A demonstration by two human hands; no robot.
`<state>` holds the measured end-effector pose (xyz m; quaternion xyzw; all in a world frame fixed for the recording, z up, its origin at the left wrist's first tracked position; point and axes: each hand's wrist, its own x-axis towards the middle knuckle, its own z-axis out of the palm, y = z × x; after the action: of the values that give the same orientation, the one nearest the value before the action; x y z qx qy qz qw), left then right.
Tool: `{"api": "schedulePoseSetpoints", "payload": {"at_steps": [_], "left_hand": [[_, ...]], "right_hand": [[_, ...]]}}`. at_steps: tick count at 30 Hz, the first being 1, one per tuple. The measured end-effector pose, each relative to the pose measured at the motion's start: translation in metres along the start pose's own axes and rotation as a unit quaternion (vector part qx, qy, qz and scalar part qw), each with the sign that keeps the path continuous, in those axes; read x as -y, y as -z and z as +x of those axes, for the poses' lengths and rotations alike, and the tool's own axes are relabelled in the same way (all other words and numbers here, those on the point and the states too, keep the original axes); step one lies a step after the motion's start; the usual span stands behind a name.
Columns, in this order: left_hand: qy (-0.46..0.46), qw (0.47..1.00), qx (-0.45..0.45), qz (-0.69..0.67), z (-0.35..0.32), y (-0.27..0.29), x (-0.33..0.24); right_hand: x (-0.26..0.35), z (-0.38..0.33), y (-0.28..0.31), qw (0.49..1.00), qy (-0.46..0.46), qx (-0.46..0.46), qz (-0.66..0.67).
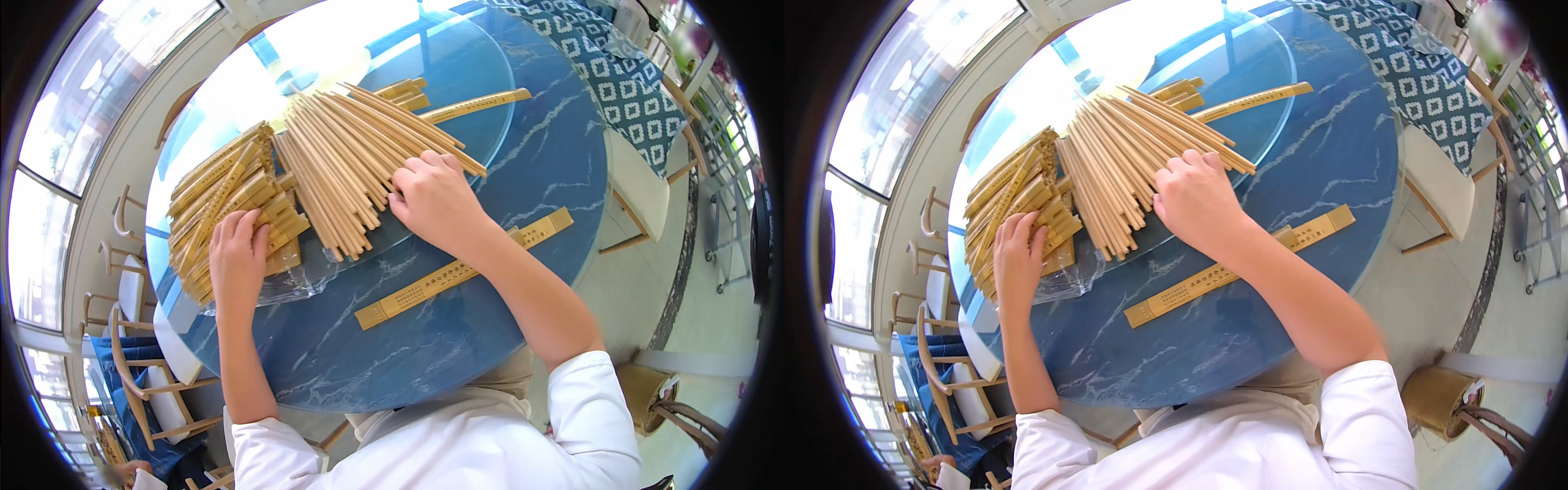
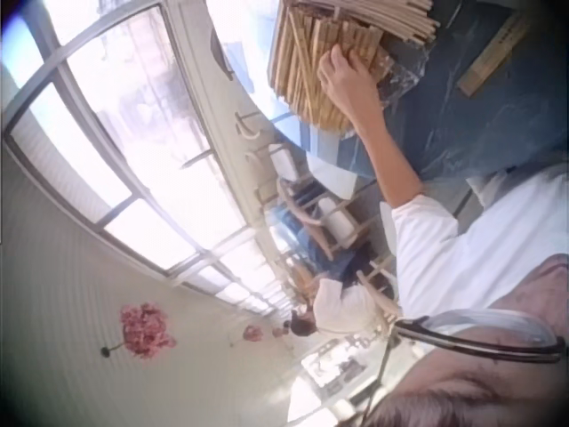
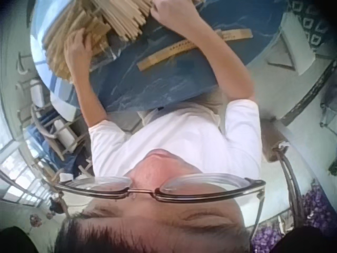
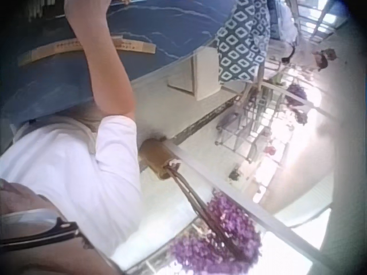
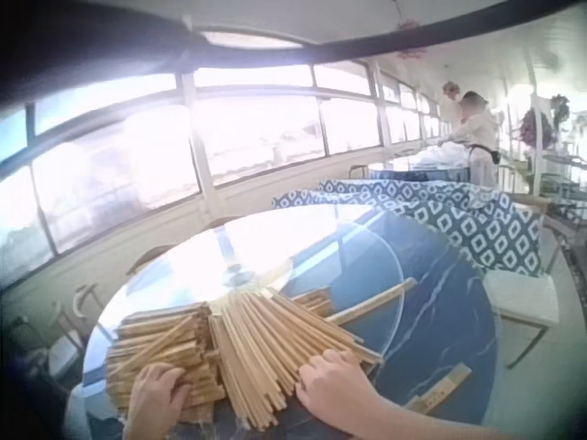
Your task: The person repeatedly picks up pairs of wooden chopsticks and paper sleeves from a table, inserts the chopsticks into the sleeves, and places the assembled units back on the table. The process is repeated continuously with no visible final destination or completed batch shown.
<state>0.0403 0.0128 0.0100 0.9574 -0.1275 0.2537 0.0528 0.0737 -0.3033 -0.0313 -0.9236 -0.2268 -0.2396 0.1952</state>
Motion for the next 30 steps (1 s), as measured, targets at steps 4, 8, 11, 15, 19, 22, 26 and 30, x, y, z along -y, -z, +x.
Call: {"api": "schedulePoseSetpoints", "payload": {"at_steps": [4,8,11,15,19,22,26,30], "left_hand": [[0.007,0.999,0.021,-0.036,0.0,0.0,0.005],[0.017,0.995,0.035,-0.087,0.001,-0.002,0.003],[0.018,0.998,-0.003,-0.066,0.0,-0.007,0.008],[0.055,0.997,-0.028,-0.054,-0.003,-0.011,0.006],[0.035,0.996,-0.056,-0.055,-0.005,-0.012,0.007],[0.005,0.995,-0.083,-0.046,-0.003,-0.014,0.007],[-0.019,0.992,-0.113,-0.046,-0.002,-0.012,0.005],[-0.042,0.987,-0.146,-0.049,-0.003,-0.01,0.003]], "right_hand": [[0.004,-0.001,-0.004,0.999,-0.004,-0.034,-0.012],[0.002,-0.004,-0.006,0.998,-0.013,-0.046,-0.033],[0.002,-0.002,-0.005,0.999,-0.018,-0.049,-0.016],[0.005,-0.001,-0.006,0.999,-0.025,-0.035,0.009],[0.009,-0.001,-0.007,0.999,-0.024,-0.028,0.025],[0.008,0.001,0.0,0.998,-0.017,-0.03,0.052],[0.005,0.002,0.002,0.998,-0.014,-0.013,0.057],[0.005,0.003,0.008,0.995,-0.019,-0.006,0.094]]}}
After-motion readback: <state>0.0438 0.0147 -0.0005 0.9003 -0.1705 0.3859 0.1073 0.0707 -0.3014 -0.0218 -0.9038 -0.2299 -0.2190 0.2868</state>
